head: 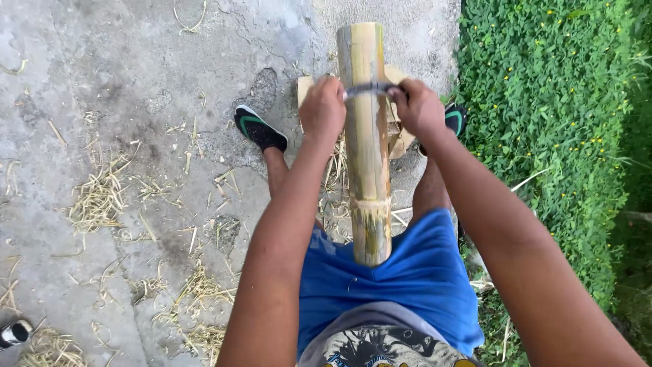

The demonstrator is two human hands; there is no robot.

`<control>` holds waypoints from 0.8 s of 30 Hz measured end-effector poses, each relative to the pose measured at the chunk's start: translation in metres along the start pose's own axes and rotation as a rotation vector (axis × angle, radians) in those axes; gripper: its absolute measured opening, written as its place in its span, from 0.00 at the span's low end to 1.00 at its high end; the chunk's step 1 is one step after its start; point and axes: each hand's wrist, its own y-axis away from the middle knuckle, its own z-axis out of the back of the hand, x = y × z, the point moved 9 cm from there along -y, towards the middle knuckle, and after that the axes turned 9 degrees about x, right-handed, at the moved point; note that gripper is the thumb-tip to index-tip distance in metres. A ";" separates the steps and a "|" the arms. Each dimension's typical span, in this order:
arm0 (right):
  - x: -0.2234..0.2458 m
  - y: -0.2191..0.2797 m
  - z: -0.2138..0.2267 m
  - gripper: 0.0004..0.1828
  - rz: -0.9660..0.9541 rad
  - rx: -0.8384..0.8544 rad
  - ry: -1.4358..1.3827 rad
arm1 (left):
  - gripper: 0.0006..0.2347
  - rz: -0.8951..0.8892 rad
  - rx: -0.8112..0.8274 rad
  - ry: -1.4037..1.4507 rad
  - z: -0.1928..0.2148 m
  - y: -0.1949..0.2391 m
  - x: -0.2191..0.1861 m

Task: Strip the outer layer of a bamboo stalk using a curved knife.

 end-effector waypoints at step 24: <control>-0.014 -0.051 -0.001 0.18 -0.024 -0.080 -0.037 | 0.06 -0.086 -0.083 -0.141 -0.010 -0.077 0.006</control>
